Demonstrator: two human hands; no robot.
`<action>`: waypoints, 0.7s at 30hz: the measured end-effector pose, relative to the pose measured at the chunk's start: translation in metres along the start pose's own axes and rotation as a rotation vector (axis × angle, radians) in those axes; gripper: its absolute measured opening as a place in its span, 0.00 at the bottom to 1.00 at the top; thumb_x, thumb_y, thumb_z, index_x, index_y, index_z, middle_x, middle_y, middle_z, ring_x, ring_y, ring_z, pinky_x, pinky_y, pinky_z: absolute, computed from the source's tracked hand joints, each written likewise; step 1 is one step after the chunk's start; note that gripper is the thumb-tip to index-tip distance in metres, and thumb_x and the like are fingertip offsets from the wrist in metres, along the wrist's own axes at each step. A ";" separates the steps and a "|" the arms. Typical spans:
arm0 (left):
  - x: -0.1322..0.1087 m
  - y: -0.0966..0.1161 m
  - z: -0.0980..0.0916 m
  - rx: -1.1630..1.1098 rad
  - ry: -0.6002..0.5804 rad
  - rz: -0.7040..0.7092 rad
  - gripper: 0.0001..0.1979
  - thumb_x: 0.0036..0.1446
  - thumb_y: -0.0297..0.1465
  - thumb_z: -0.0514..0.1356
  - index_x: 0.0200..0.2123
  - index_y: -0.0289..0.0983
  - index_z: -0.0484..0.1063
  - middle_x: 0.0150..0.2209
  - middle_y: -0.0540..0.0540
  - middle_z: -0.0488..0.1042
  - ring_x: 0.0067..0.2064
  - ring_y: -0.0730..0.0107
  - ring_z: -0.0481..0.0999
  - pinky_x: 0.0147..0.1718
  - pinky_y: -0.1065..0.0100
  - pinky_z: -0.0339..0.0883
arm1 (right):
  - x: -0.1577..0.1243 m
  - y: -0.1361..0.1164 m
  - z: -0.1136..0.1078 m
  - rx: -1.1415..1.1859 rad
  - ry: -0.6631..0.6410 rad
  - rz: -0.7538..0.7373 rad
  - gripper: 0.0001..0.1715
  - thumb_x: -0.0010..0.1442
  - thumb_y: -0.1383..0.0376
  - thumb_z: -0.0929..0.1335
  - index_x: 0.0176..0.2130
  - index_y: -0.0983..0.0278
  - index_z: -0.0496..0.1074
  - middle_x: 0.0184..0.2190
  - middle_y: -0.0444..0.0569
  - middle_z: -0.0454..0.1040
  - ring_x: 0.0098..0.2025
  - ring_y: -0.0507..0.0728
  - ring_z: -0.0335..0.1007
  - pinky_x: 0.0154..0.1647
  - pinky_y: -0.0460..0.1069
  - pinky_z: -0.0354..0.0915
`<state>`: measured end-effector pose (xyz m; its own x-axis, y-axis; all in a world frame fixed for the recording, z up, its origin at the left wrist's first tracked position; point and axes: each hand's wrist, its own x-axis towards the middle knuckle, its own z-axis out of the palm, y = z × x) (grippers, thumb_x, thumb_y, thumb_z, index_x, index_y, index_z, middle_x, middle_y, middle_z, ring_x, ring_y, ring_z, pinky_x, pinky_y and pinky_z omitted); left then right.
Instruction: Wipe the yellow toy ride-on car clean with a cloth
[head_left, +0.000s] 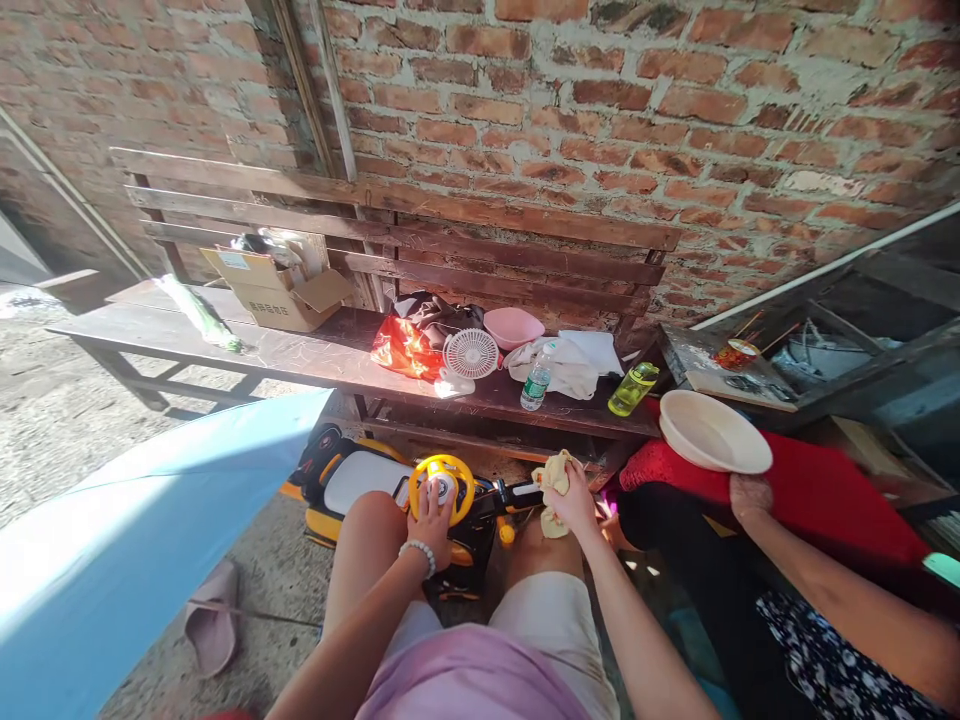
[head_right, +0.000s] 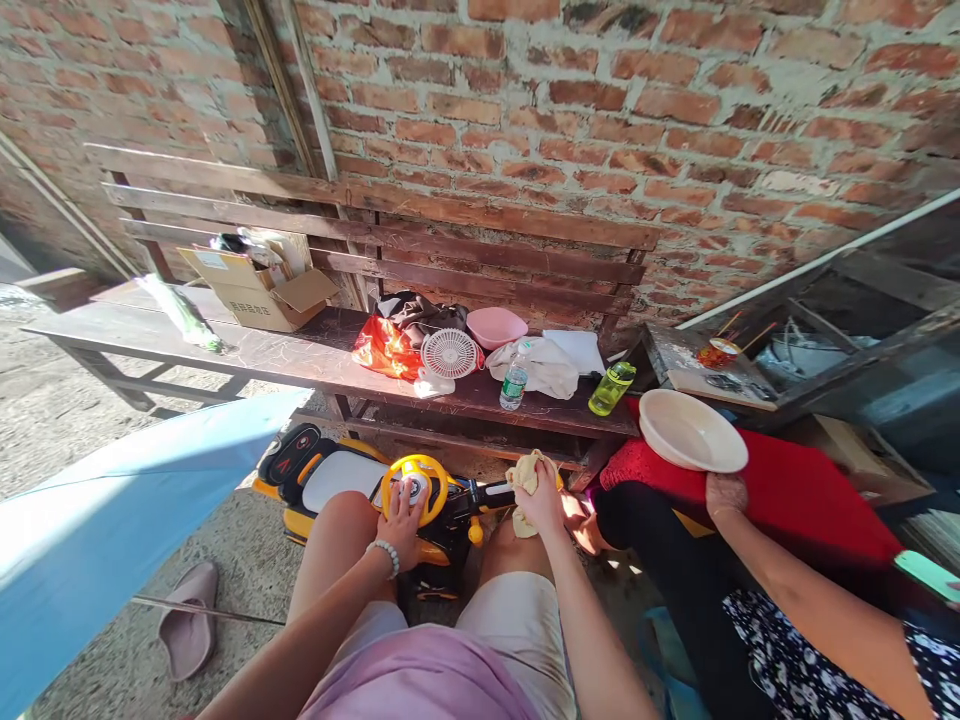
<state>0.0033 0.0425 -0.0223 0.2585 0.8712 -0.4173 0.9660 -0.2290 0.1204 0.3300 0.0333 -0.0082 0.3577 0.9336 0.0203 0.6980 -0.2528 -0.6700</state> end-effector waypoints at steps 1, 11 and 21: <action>0.000 0.001 -0.001 -0.001 -0.006 -0.005 0.59 0.56 0.28 0.67 0.84 0.45 0.38 0.85 0.35 0.26 0.84 0.32 0.28 0.73 0.32 0.56 | 0.007 0.002 -0.005 -0.116 -0.051 0.004 0.35 0.56 0.65 0.71 0.63 0.60 0.74 0.71 0.61 0.71 0.67 0.69 0.74 0.62 0.57 0.73; 0.001 0.001 0.002 -0.010 -0.017 -0.015 0.60 0.56 0.34 0.66 0.84 0.45 0.34 0.84 0.37 0.23 0.84 0.34 0.23 0.74 0.33 0.52 | -0.003 -0.031 0.037 -0.197 -0.418 0.001 0.30 0.54 0.71 0.73 0.57 0.59 0.76 0.61 0.52 0.78 0.57 0.61 0.78 0.58 0.50 0.67; 0.001 0.001 -0.001 -0.050 -0.038 -0.002 0.64 0.56 0.41 0.69 0.84 0.45 0.32 0.85 0.38 0.24 0.83 0.30 0.22 0.75 0.30 0.49 | -0.056 -0.031 0.033 -0.075 -0.352 -0.044 0.29 0.54 0.73 0.72 0.54 0.54 0.78 0.75 0.47 0.68 0.64 0.65 0.76 0.67 0.55 0.67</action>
<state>0.0042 0.0434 -0.0222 0.2577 0.8543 -0.4514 0.9651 -0.2045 0.1639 0.2673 -0.0027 -0.0132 0.0999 0.9710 -0.2171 0.7560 -0.2160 -0.6179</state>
